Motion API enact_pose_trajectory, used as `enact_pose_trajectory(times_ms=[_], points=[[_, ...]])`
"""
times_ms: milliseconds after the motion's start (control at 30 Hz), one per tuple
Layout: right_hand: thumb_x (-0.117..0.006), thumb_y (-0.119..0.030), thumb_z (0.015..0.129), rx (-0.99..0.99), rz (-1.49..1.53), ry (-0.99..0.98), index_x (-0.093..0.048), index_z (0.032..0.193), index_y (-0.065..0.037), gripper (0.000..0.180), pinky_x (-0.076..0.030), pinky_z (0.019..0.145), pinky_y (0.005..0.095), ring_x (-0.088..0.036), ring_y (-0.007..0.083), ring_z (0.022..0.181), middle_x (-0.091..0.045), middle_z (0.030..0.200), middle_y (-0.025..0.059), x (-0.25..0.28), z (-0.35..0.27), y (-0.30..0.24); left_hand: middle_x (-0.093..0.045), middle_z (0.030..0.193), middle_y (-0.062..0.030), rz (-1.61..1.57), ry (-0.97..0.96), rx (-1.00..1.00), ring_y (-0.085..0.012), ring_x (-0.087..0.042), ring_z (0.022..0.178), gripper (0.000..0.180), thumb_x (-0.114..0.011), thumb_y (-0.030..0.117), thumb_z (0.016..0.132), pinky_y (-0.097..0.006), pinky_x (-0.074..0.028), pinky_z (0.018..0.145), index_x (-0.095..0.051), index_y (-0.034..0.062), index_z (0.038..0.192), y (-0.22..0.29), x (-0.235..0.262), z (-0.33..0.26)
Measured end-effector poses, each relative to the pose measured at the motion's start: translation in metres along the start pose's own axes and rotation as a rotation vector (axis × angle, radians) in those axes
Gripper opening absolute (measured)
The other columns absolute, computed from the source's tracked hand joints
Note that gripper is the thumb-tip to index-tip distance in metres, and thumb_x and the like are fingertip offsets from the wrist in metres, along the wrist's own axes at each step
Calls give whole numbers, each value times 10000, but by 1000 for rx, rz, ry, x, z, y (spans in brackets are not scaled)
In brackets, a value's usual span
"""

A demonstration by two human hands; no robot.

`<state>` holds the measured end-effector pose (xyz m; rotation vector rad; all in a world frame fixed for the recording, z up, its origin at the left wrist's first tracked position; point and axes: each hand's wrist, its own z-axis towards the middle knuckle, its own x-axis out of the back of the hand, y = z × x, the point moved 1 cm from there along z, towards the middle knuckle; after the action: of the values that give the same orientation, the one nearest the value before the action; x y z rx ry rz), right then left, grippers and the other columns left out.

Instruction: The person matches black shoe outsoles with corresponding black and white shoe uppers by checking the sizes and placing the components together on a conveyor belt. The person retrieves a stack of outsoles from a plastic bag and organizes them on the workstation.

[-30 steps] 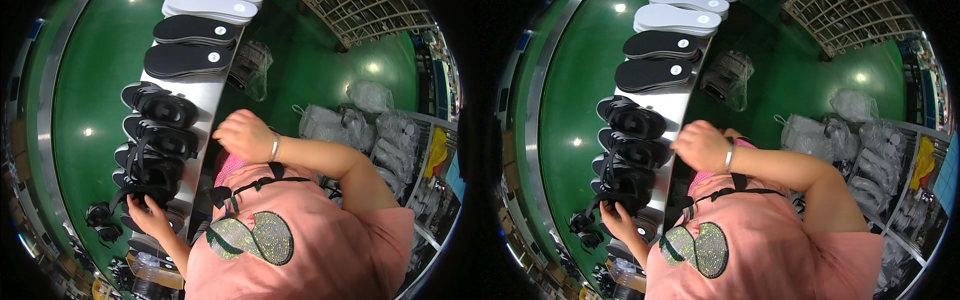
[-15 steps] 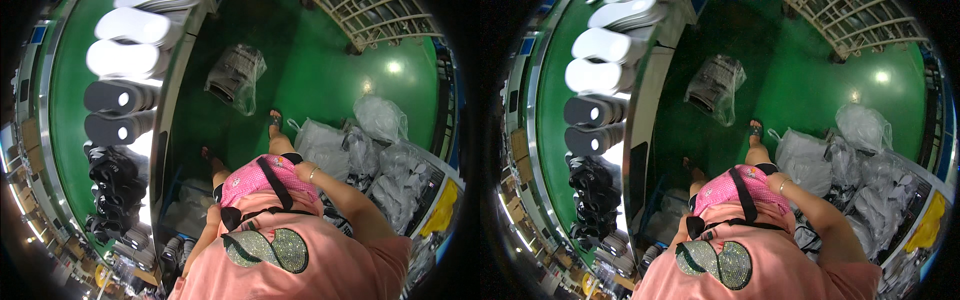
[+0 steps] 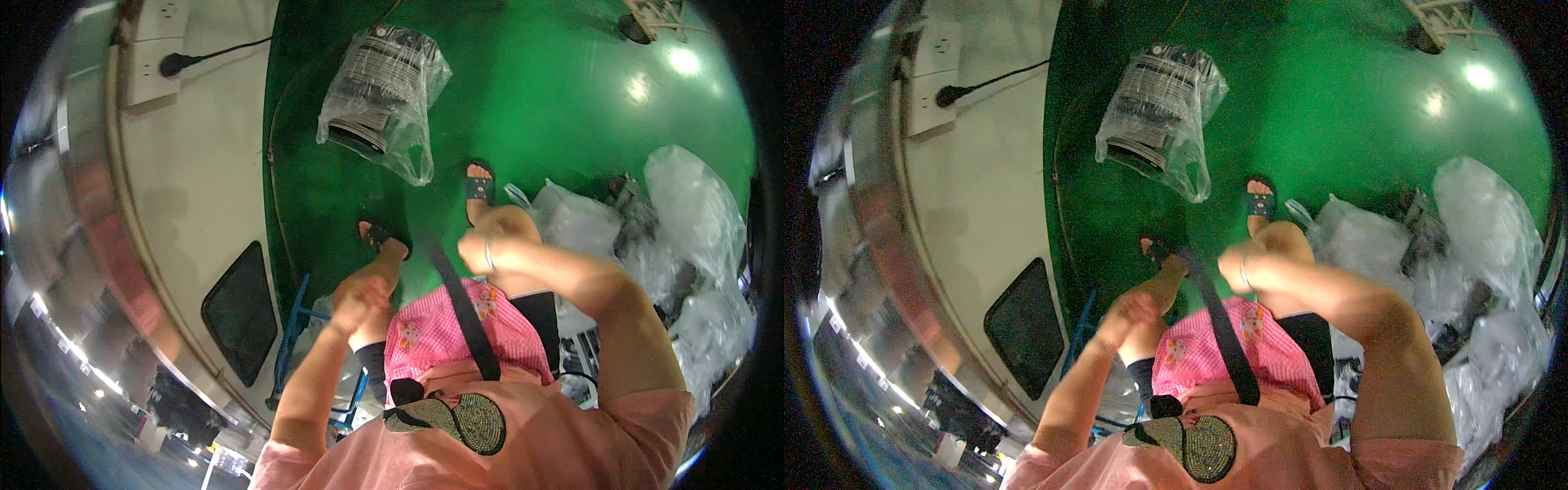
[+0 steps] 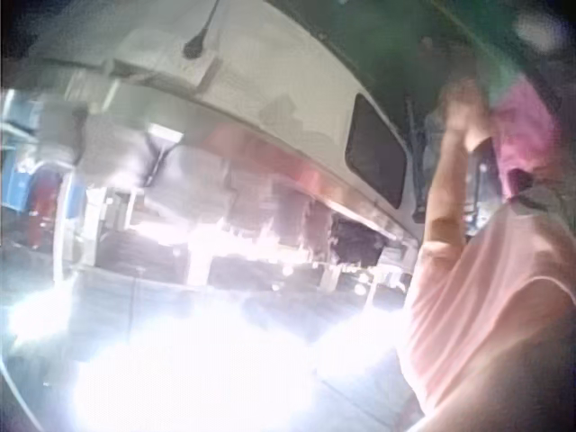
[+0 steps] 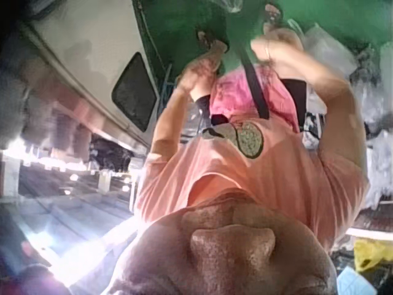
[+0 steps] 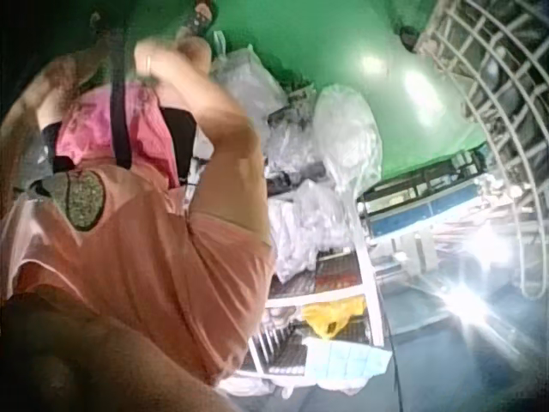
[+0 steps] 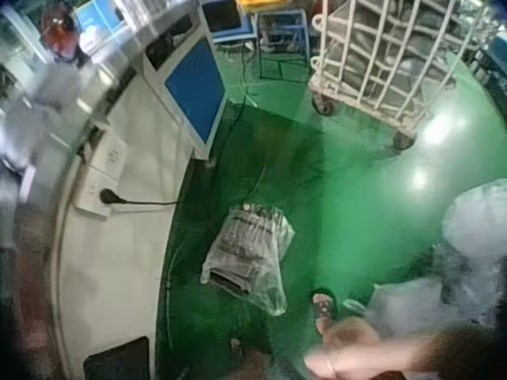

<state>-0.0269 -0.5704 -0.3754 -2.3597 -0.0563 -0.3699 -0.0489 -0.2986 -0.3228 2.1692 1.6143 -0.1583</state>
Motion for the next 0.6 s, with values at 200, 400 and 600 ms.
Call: enact_pose_trajectory(times_ms=[200, 400, 600], points=[[-584, -51, 629, -117, -135, 305, -642, 814, -35, 195, -494, 627, 366, -602, 262, 805, -617, 872, 140, 107, 131, 60, -522, 952, -87, 70, 441, -108, -131, -523, 775, 417, -512, 187, 820, -248, -438, 659, -371, 14, 1172, 43, 80, 164], [-578, -46, 569, -51, -190, 191, -631, 749, 14, 197, -476, 692, 375, -592, 297, 827, -616, 804, 172, 126, 252, 113, -479, 1042, -125, -74, 516, -185, -197, -510, 878, 663, -553, 184, 782, -314, -456, 718, -171, 2, 1293, 81, 116, 265], [-473, -141, 720, -218, -39, 550, -529, 958, 3, 284, -464, 685, 355, -574, 315, 822, -593, 866, 180, 185, 287, 153, -418, 1060, -92, -164, 772, -377, -212, -382, 1005, 735, -588, 266, 730, -415, -399, 784, -161, 101, 1306, 123, 128, 300]])
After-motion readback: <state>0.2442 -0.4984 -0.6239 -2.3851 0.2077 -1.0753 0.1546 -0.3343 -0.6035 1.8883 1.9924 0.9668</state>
